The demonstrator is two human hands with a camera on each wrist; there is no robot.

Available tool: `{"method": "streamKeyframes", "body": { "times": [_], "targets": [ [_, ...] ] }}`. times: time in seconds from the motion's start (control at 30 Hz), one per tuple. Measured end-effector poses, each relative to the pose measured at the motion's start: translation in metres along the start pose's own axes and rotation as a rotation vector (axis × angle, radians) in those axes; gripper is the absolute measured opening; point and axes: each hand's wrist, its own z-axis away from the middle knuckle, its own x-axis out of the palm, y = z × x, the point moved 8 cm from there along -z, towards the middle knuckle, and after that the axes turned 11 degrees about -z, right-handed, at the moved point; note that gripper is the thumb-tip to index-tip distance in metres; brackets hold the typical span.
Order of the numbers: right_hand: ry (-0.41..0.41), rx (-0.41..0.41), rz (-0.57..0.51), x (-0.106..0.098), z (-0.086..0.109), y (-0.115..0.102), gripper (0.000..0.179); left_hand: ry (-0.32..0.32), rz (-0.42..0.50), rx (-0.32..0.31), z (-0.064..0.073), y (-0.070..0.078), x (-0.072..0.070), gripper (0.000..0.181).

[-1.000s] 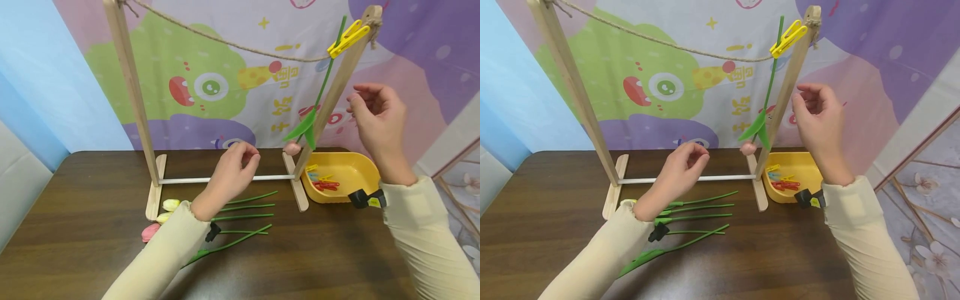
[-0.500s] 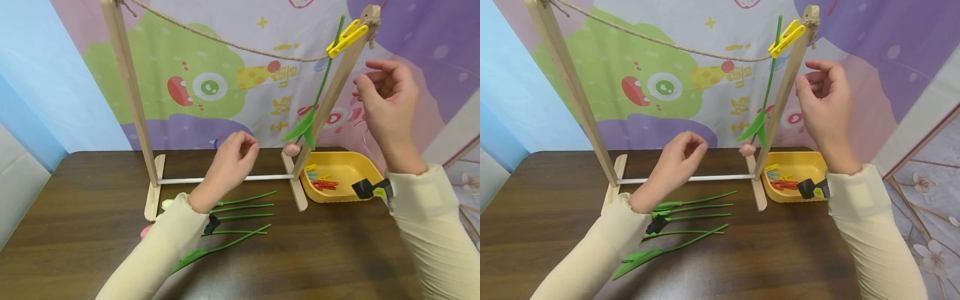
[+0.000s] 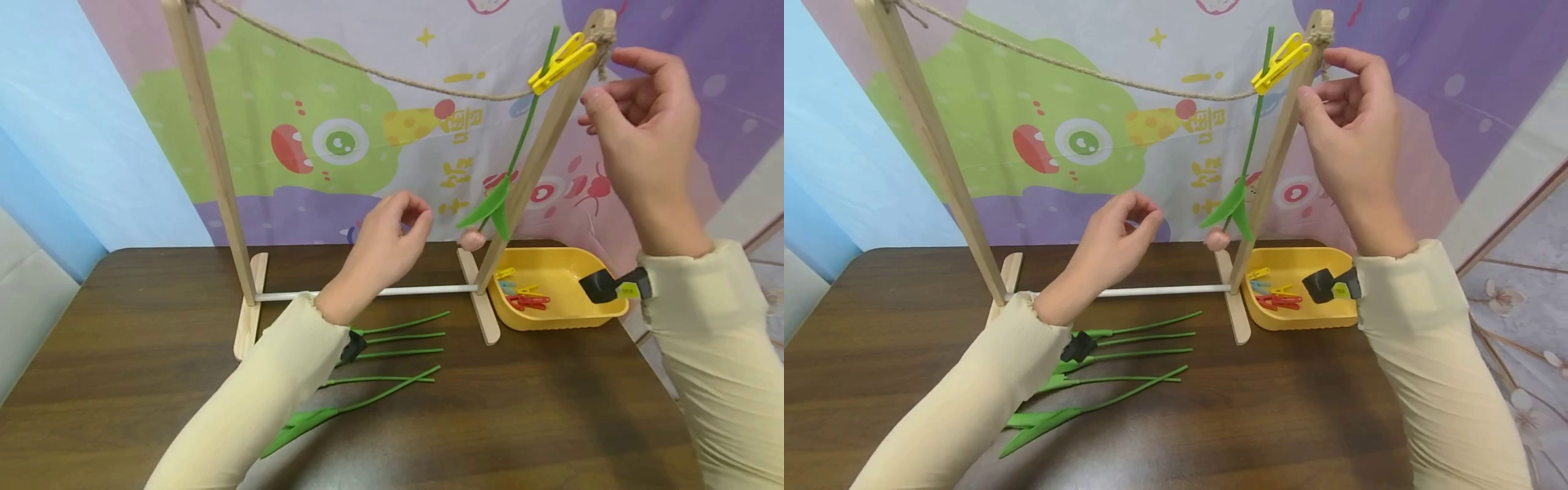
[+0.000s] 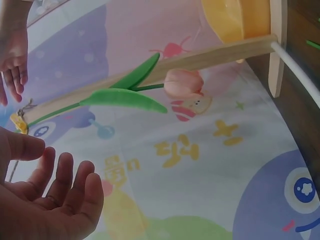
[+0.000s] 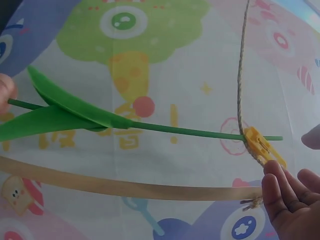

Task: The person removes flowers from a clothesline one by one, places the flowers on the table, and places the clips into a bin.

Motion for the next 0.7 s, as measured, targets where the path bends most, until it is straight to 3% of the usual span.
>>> {"method": "streamKeyframes", "body": {
  "times": [0.17,0.53,0.7],
  "targets": [
    [-0.064,0.012,0.054,0.004,-0.010,-0.001,0.040,-0.023,0.042,-0.017,-0.011,0.006,0.003,0.014],
    [-0.153,0.072,0.176,0.005,-0.027,-0.002,0.045,-0.030,0.155,0.020,-0.036,0.030,0.015,0.018],
    [-0.188,0.114,0.170,0.006,-0.031,0.000,0.045,-0.024,0.208,0.029,-0.047,0.040,0.020,0.019]
  ]
}}
